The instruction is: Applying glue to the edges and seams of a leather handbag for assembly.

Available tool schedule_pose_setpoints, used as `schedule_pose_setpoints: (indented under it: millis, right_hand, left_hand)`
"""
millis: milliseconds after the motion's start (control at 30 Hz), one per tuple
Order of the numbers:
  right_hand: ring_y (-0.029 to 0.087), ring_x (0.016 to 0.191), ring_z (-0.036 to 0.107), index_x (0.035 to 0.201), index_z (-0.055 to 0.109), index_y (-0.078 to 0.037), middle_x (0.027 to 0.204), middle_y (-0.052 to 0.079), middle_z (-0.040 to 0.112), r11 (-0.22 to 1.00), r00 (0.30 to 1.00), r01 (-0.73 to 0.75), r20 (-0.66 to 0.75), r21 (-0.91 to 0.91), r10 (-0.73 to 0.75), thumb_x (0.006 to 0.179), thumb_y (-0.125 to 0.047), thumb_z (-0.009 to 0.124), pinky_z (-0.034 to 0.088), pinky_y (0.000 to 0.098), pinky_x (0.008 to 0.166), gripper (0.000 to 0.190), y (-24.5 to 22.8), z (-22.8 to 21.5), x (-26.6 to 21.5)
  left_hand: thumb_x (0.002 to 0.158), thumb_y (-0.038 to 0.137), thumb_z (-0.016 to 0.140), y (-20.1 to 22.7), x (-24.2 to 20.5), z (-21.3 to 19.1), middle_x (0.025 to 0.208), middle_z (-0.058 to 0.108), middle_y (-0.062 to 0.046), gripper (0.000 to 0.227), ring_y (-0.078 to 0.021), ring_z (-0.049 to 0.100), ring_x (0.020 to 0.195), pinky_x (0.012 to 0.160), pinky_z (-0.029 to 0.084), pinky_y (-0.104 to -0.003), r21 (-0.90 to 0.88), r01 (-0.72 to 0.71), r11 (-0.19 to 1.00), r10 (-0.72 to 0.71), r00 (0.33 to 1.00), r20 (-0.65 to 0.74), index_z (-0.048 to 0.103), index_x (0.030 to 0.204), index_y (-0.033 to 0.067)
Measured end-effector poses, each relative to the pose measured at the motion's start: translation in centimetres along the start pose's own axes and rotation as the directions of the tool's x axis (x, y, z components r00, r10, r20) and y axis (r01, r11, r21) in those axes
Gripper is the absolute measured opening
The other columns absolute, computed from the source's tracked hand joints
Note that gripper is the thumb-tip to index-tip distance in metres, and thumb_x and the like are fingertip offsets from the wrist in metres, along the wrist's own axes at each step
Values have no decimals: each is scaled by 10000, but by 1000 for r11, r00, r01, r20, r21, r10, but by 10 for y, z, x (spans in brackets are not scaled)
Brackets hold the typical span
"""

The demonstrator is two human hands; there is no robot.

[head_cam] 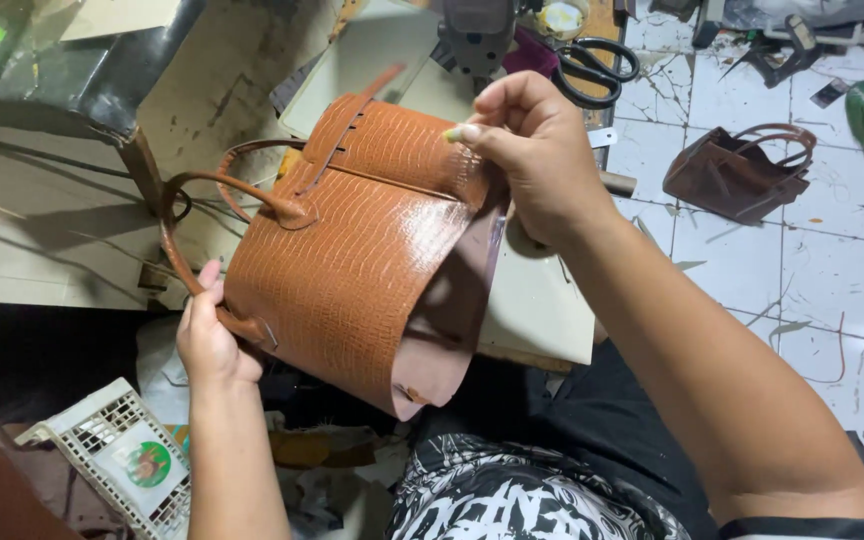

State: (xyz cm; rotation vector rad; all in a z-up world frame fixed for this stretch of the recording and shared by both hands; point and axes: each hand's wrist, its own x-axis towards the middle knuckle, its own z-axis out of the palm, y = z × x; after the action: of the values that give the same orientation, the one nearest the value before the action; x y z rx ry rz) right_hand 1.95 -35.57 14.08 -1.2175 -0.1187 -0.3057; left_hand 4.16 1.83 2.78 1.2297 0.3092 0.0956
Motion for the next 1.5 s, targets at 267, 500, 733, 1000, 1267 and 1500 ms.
schedule_pose_setpoints:
  millis: [267, 500, 733, 1000, 1267, 1500]
  right_hand:
    - [128, 799, 575, 1073, 545, -20, 961, 78, 609, 708, 987, 143, 49, -692, -151, 963, 64, 655, 513, 229, 716, 177, -26, -57, -18]
    - [187, 791, 649, 1018, 662, -38, 932, 77, 706, 169, 985, -92, -66, -981, 157, 959, -29, 669, 542, 329, 705, 60, -39, -74, -28]
    - [283, 876, 712, 1065, 665, -28, 1026, 118, 757, 86, 966, -93, -69, -992, 251, 886, -9, 618, 559, 412, 758, 186, -17, -78, -18]
    - [202, 731, 630, 1057, 671, -39, 991, 85, 735, 167, 959, -163, -116, -972, 260, 915, -24, 664, 508, 347, 632, 142, -27, -76, -24]
    - [125, 664, 524, 1026, 653, -5, 810, 51, 618, 299, 982, -133, -86, -945, 166, 939, -22, 730, 429, 256, 553, 117, -35, -85, -49]
    - [139, 672, 547, 1038, 676, 1, 845, 62, 667, 259, 990, -105, -77, -960, 114, 910, -9, 733, 447, 278, 570, 141, -25, -100, -61]
  left_hand:
    - [913, 158, 531, -1, 2, 5, 1225, 639, -72, 531, -137, 626, 1070, 949, 509, -229, -13, -44, 999, 44, 999, -13, 565, 1427, 30]
    - [882, 166, 528, 8, 3, 6, 1182, 655, -69, 585, -126, 657, 1010, 899, 548, -215, -135, 19, 991, -21, 1000, -13, 544, 1449, 28]
    - [868, 175, 522, 11, 1, 10, 1277, 653, -95, 587, -132, 656, 1078, 947, 539, -215, -96, -7, 995, 5, 1000, -27, 558, 1434, 26]
    - [867, 182, 522, 12, 5, 5, 1284, 646, -53, 585, -110, 637, 1083, 954, 517, -202, -60, -7, 998, 5, 1000, -21, 572, 1431, 38]
    - [853, 193, 554, 10, 9, 3, 1216, 653, -35, 603, -92, 641, 1053, 957, 522, -181, -65, -12, 998, 10, 1000, -25, 576, 1431, 21]
    - [852, 177, 551, 11, 10, 1, 1191, 660, -31, 619, -86, 643, 1006, 917, 519, -173, -97, -2, 995, 0, 1000, -16, 565, 1448, 10]
